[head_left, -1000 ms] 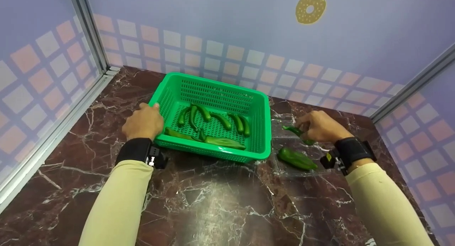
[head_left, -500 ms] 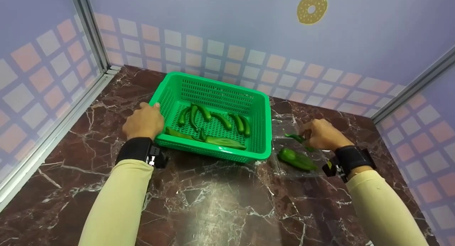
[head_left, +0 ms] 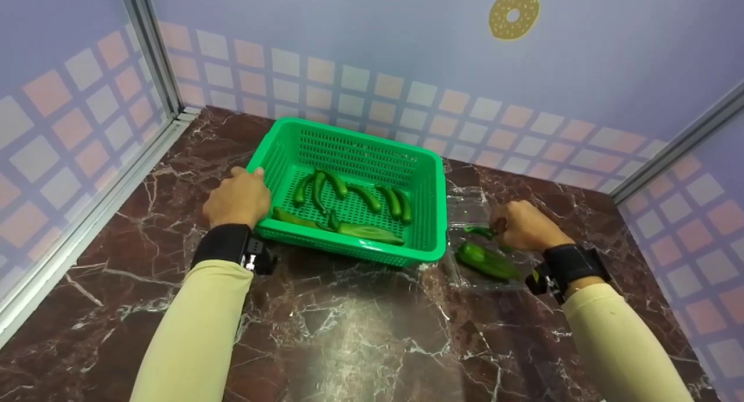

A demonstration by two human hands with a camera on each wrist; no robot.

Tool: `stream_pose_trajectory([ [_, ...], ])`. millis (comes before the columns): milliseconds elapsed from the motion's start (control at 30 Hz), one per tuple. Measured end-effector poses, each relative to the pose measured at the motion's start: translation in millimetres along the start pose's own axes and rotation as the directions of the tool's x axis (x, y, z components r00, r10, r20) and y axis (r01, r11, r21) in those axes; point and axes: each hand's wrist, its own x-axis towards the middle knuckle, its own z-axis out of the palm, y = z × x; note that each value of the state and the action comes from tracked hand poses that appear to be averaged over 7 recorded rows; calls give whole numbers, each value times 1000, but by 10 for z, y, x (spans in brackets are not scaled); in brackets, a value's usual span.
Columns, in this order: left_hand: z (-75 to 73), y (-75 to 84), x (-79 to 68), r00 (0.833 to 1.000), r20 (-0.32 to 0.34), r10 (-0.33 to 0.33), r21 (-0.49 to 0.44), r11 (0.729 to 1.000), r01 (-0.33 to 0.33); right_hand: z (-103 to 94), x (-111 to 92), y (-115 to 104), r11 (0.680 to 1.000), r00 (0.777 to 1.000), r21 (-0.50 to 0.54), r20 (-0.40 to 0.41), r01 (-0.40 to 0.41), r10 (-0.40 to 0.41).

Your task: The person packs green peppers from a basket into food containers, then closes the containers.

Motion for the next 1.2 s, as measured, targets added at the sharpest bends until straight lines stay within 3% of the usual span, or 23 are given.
stream_pose_trajectory([
  [867, 17, -5, 8, 1000, -2, -10, -3, 1000, 10, 134, -34, 8, 994, 998, -91, 5, -65, 65],
  [1200, -2, -3, -34, 1000, -15, 8, -1, 1000, -8, 196, -44, 3, 990, 1000, -139, -27, 3, -7],
])
